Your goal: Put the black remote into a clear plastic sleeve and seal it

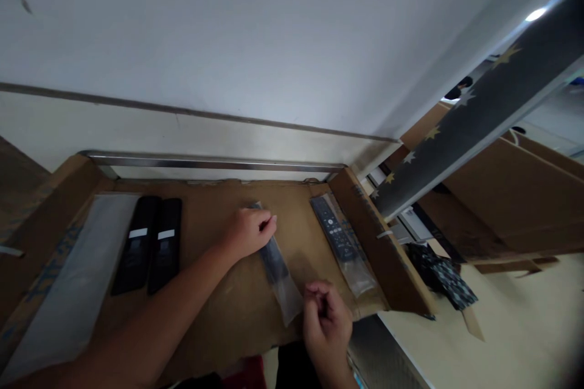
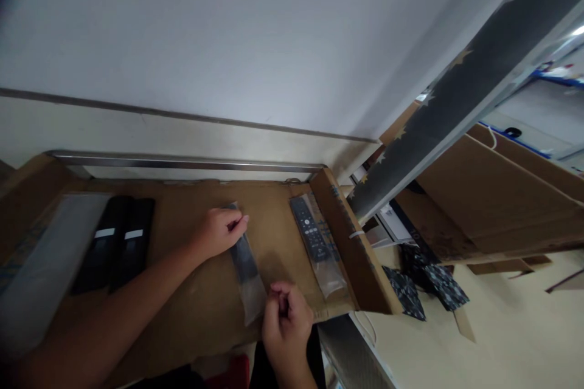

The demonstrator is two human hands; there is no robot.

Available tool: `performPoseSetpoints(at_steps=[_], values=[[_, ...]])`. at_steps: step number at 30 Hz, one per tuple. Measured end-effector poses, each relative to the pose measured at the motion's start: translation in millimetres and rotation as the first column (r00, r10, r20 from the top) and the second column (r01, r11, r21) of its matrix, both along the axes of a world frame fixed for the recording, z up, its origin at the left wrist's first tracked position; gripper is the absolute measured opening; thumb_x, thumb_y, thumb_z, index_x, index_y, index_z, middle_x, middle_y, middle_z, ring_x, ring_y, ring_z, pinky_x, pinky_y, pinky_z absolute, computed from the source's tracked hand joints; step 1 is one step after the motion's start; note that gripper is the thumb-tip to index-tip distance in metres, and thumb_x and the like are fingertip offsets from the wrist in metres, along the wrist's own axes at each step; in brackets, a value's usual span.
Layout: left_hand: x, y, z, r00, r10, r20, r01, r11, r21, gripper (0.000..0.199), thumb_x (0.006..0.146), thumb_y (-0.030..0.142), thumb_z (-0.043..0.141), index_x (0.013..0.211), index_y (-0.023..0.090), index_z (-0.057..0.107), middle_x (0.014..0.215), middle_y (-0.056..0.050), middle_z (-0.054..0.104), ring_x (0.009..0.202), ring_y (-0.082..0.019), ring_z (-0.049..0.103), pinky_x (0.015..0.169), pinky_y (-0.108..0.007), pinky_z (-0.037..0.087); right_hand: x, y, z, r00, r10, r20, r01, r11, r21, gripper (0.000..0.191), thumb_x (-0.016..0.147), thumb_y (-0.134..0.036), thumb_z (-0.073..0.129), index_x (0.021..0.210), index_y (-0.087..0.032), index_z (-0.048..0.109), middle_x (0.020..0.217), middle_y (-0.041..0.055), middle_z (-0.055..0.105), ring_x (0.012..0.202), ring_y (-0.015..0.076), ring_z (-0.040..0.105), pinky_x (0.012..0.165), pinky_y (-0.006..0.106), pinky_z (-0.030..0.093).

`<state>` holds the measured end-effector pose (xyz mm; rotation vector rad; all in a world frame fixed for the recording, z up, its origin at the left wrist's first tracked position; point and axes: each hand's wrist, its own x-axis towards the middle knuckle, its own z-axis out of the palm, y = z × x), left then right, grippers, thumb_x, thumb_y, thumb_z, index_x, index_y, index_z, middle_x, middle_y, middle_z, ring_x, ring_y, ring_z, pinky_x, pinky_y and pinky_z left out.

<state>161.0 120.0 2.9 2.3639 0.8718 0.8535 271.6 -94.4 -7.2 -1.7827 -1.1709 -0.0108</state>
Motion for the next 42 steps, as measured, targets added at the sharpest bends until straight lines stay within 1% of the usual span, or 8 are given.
performPoseSetpoints(at_steps=[3,7,14,18,26,30,36,42], values=[[0.7,1.2,-3.5,1.000,-0.011,0.017,0.011,1.000,0.009,0.042,0.094,0.036,0.047,0.055,0.020,0.048,0.053,0.000,0.046,0.052,-0.013,0.038,0.058,-0.031,0.026,0.1,-0.4,-3.5,1.000,-0.009,-0.002,0.009,1.000,-0.006,0.006,0.087,-0.020,0.057,0.084,-0.019,0.063,0.056,-0.0059,0.045,0.046,0.0098,0.044,0.046,0.021,0.036],[0.7,1.6,-4.6,1.000,0.006,-0.016,-0.006,1.000,0.003,0.042,0.094,0.037,0.047,0.055,0.020,0.050,0.053,0.000,0.047,0.053,-0.013,0.038,0.059,-0.032,0.026,0.3,0.3,-5.1,1.000,-0.012,0.019,0.012,1.000,-0.004,0.008,0.087,-0.020,0.056,0.084,-0.019,0.062,0.056,-0.0059,0.045,0.046,0.0097,0.044,0.047,0.021,0.036],[-1.7,0.0,1.6,1.000,-0.010,0.028,0.009,0.999,0.042,0.041,0.092,0.034,0.049,0.054,0.019,0.045,0.052,0.001,0.044,0.052,-0.011,0.038,0.058,-0.030,0.024,-1.0,2.6,-3.6,0.998,0.018,0.056,-0.019,1.000,0.011,0.008,0.085,-0.017,0.054,0.085,-0.019,0.061,0.057,-0.0064,0.044,0.048,0.0099,0.043,0.050,0.022,0.035],[-7.9,-3.4,4.6,0.999,0.000,0.048,-0.003,0.998,0.060,0.042,0.091,0.034,0.049,0.053,0.018,0.043,0.051,0.002,0.041,0.051,-0.010,0.037,0.057,-0.029,0.023,-1.2,5.9,-4.2,0.998,0.035,0.044,-0.037,0.999,0.039,0.010,0.083,-0.016,0.052,0.083,-0.019,0.061,0.057,-0.0064,0.044,0.048,0.0102,0.043,0.051,0.022,0.034],[-34.2,-18.5,4.5,0.989,0.138,0.056,-0.141,0.989,0.052,0.040,0.091,0.036,0.050,0.055,0.018,0.045,0.052,0.002,0.044,0.052,-0.011,0.040,0.057,-0.029,0.023,-0.8,9.2,-2.1,0.997,0.061,-0.049,-0.058,0.997,0.046,0.011,0.080,-0.018,0.051,0.081,-0.018,0.061,0.056,-0.0072,0.042,0.050,0.0108,0.043,0.052,0.023,0.034],[-41.7,-25.2,3.5,0.981,0.187,0.044,-0.188,0.981,0.036,0.041,0.090,0.037,0.049,0.054,0.018,0.046,0.052,0.002,0.045,0.052,-0.012,0.040,0.058,-0.029,0.022,-0.3,8.9,-2.0,0.996,0.069,-0.065,-0.066,0.996,0.059,0.010,0.080,-0.019,0.050,0.079,-0.019,0.061,0.056,-0.0074,0.040,0.050,0.0109,0.042,0.053,0.023,0.033],[-47.9,-30.8,3.3,0.978,0.203,0.036,-0.204,0.979,0.001,0.040,0.090,0.037,0.049,0.054,0.018,0.049,0.053,0.001,0.047,0.054,-0.012,0.040,0.058,-0.029,0.022,0.9,8.7,-3.4,0.995,0.066,-0.070,-0.061,0.996,0.068,0.010,0.079,-0.021,0.051,0.079,-0.019,0.061,0.055,-0.0072,0.040,0.050,0.0112,0.042,0.054,0.023,0.033],[-51.3,-30.3,2.7,0.970,0.235,0.056,-0.235,0.972,-0.009,0.042,0.090,0.039,0.049,0.053,0.018,0.049,0.052,0.001,0.046,0.053,-0.012,0.040,0.058,-0.029,0.023,2.1,10.9,-0.8,0.984,0.076,-0.161,-0.078,0.997,-0.007,0.012,0.079,-0.024,0.052,0.081,-0.019,0.063,0.055,-0.0070,0.041,0.051,0.0118,0.043,0.054,0.024,0.034]])
